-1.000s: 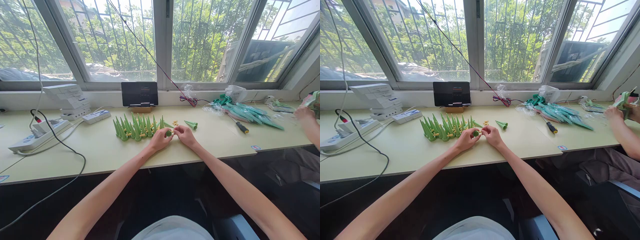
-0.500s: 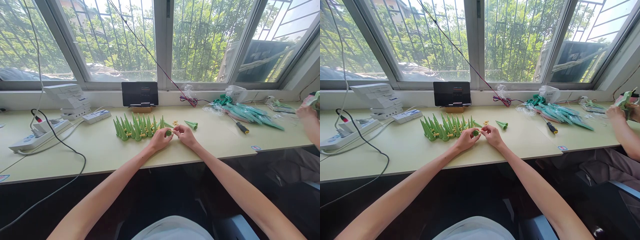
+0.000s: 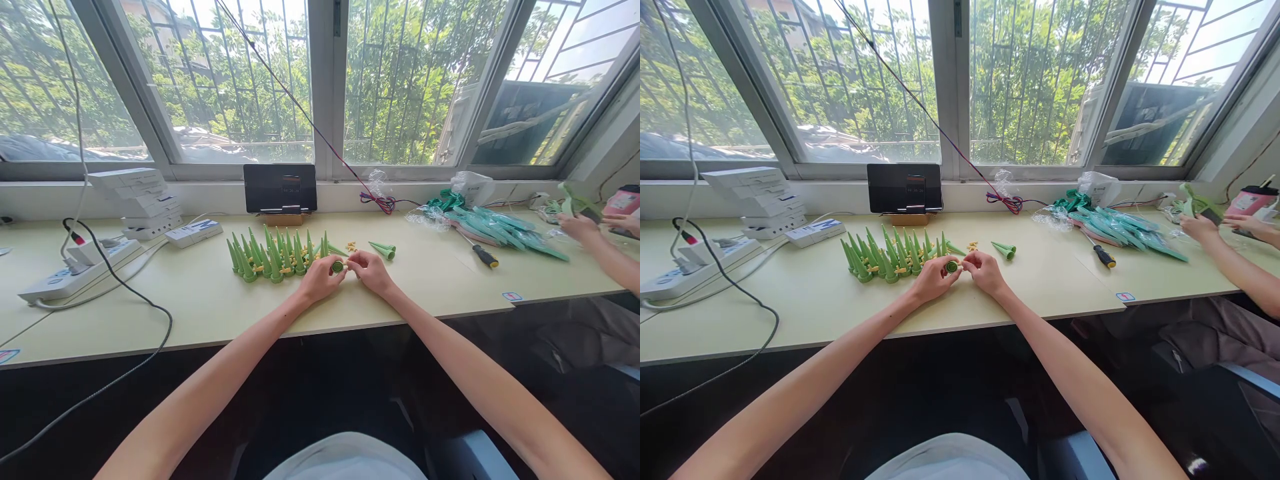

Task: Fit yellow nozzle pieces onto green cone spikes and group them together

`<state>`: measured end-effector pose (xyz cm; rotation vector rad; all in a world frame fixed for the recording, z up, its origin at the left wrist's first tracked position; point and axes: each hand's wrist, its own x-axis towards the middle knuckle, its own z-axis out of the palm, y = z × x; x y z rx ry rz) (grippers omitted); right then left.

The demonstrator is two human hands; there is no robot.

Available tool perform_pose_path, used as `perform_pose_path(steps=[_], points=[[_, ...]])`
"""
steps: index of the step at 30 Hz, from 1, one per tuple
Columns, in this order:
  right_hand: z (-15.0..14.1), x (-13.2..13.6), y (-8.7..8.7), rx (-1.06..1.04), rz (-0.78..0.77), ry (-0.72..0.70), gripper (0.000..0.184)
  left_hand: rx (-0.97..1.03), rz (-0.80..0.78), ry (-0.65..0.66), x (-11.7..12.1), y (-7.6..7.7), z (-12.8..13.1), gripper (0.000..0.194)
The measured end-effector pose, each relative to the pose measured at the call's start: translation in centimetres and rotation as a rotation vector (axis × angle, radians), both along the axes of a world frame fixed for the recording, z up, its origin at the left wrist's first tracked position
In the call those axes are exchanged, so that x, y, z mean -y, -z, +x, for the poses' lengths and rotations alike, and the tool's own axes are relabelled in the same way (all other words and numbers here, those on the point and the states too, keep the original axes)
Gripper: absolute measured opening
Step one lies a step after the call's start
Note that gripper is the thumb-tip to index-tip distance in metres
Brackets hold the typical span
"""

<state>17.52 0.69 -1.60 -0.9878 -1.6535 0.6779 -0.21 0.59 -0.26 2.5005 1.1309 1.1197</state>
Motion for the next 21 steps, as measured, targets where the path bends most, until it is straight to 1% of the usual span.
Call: perform_pose_path(steps=[7,14,21], points=[[0.06,-0.06,0.05,0.056,0.009,0.022,0.031,0.001,-0.005,0.017,-0.09,0.15,-0.09,0.027],[0.09,0.10,-0.11,0.150,0.011,0.090,0.041,0.004,-0.001,0.038,0.02,0.11,-0.09,0.025],[0.03,0.15,-0.17,0.170,0.018,0.106,0.047,0.003,0.003,0.049,0.09,0.01,-0.05,0.024]])
